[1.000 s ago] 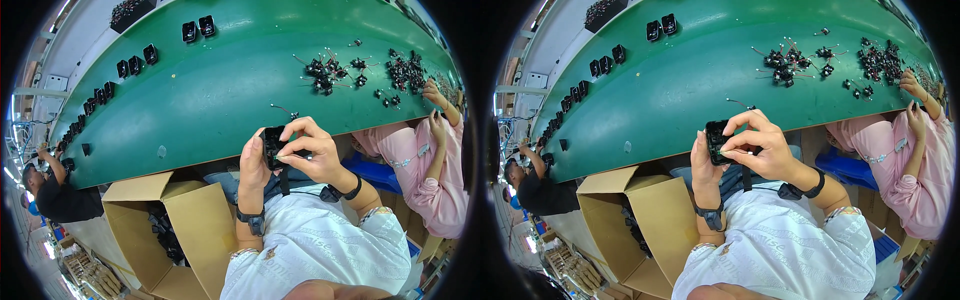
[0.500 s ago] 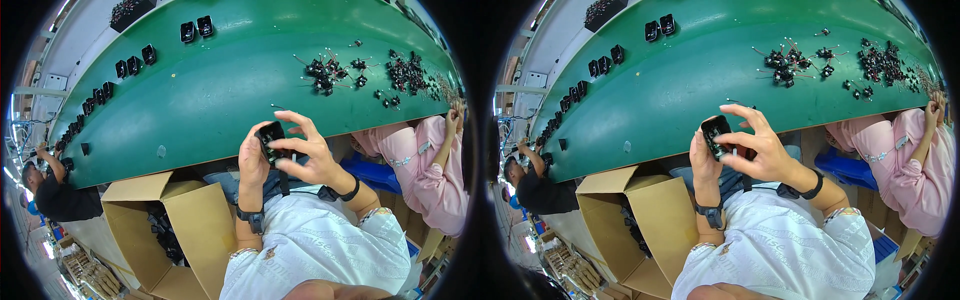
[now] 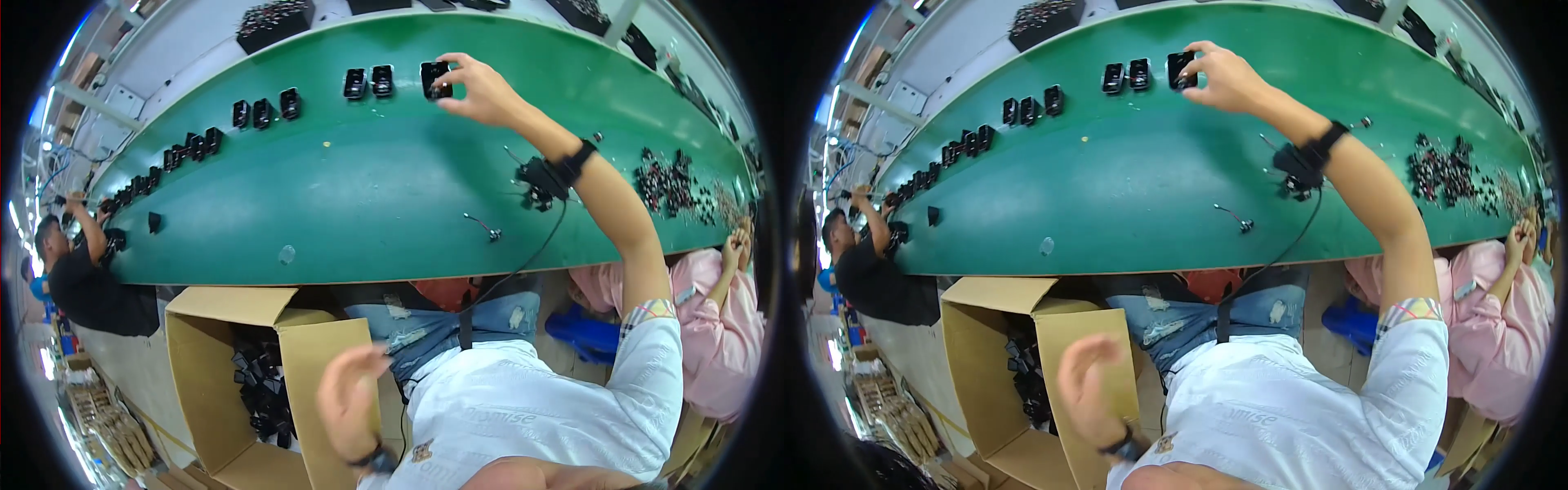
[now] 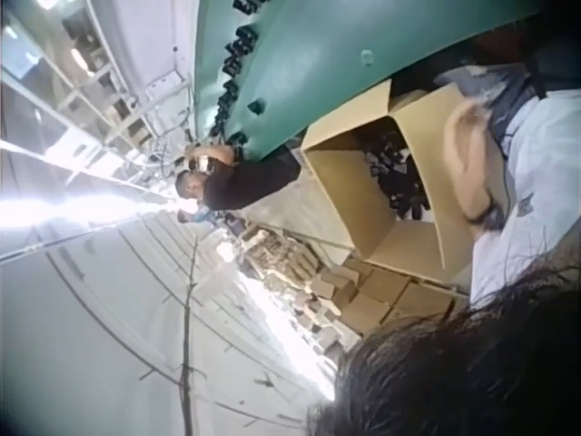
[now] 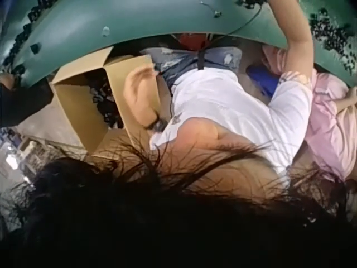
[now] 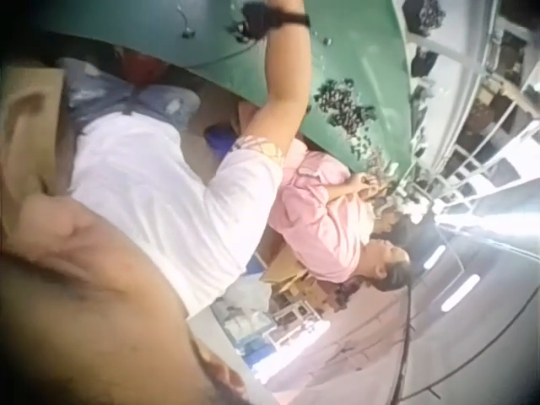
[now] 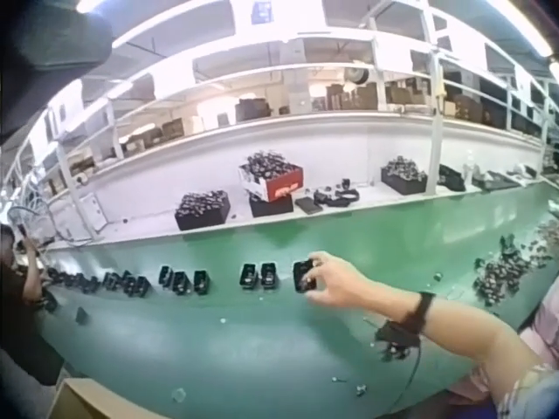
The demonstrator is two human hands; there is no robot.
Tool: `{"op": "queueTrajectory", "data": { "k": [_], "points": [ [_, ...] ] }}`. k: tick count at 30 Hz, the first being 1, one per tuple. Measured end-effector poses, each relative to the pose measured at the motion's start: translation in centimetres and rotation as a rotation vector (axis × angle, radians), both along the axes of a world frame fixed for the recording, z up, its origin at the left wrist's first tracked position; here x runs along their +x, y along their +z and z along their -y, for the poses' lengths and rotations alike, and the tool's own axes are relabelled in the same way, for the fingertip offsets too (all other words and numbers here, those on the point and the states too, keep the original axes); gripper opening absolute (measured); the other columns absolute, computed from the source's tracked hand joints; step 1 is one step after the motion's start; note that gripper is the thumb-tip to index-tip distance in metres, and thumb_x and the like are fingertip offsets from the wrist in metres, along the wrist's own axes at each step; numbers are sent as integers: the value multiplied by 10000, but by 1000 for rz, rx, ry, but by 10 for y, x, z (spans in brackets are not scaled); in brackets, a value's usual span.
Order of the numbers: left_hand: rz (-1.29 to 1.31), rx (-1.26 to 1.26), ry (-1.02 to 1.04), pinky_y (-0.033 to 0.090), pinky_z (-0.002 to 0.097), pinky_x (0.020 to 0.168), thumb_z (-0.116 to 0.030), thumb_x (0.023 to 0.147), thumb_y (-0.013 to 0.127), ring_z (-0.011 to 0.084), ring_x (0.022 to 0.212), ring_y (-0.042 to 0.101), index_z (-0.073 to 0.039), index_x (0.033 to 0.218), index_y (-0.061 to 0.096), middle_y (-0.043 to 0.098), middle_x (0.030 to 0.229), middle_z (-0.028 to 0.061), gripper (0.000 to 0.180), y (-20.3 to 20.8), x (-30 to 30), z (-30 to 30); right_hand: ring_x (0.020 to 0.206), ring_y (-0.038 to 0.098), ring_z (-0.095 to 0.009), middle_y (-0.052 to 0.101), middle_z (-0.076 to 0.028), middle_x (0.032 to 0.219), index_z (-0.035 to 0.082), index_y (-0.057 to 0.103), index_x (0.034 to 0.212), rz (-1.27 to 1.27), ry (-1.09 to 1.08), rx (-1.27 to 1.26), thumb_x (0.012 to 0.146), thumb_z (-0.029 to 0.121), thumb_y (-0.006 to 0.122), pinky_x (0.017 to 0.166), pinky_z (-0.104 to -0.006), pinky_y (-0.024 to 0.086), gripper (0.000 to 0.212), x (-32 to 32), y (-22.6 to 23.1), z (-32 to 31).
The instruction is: The person picks up a black plastic housing and a circuit board, inserts the board into the housing, and places the assembled unit onto the green conveyor belt. This process is repeated for several units, occasionally reaching into a cardboard box to retrieve more housings.
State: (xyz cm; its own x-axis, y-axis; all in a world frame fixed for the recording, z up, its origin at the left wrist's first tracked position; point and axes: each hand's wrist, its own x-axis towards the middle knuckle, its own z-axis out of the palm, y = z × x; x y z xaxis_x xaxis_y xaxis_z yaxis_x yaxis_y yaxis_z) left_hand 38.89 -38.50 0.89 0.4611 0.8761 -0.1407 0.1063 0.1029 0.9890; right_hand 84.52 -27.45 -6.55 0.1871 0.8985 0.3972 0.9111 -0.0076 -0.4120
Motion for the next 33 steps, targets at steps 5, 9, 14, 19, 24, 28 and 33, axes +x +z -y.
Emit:
{"op": "queueTrajectory", "data": {
  "k": [5, 9, 14, 19, 24, 28, 33],
  "points": [
    [-394, 323, 333, 514, 273, 716, -145, 966, 560, 166, 807, 657, 29, 1094, 634, 683, 950, 111, 229, 28, -142, -17, 1254, 567, -369, 651, -226, 1263, 89, 786, 1027, -2, -116, -181, 741, 267, 775, 1023, -449, 490, 337, 31, -68, -85],
    [-626, 32, 392, 512, 266, 707, -185, 1009, 587, 144, 859, 652, -18, 1210, 600, 684, 1032, 106, 261, -12, -258, -90, 1303, 530, -395, 593, -260, 1347, 74, 771, 1081, -80, -187, -111, 752, 276, 816, 1063, -458, 462, 388, 27, -89, -89],
    [-1368, 204, 0, 369, 445, 1137, -346, 869, 751, 464, 1357, 443, 39, 1443, 417, 463, 1454, 319, 767, -150, -340, -158, 1255, 567, -422, 337, -270, 1563, 92, 540, 1409, 152, -174, -283, 815, 269, 792, 1042, -451, 485, 670, 21, -54, -61],
    [-1139, 122, -126, 359, 431, 1140, -356, 864, 763, 404, 1358, 446, 64, 1480, 338, 480, 1422, 304, 857, -263, -327, -154, 802, 694, -219, 699, -126, 1021, 37, 667, 1099, -137, 115, -176, 832, 200, 754, 700, -338, 545, 325, -32, 32, 86],
    [-923, 39, -61, 414, 418, 1059, -307, 856, 770, 363, 1213, 529, 35, 1376, 420, 556, 1288, 254, 714, -297, -318, -155, 715, 679, -221, 650, -103, 992, 42, 656, 1082, -152, 19, -329, 812, 232, 813, 659, -344, 552, 365, -115, -12, 160],
    [-785, 2, 13, 458, 407, 994, -268, 850, 775, 331, 1096, 595, 12, 1293, 486, 618, 1180, 213, 599, -291, -323, -152, 802, 689, -202, 634, -94, 1013, 13, 661, 1019, -345, -32, -315, 844, 48, 747, 682, -300, 568, 199, -120, -48, 175],
    [-952, 349, 119, 539, 367, 780, -80, 830, 768, 213, 912, 636, -80, 1104, 514, 618, 1005, 104, 373, -287, -352, -170, 904, 671, -175, 620, -77, 1034, -7, 653, 1044, -625, -118, -172, 836, -61, 696, 768, -286, 591, 219, -107, -42, 183]
  ]
}}
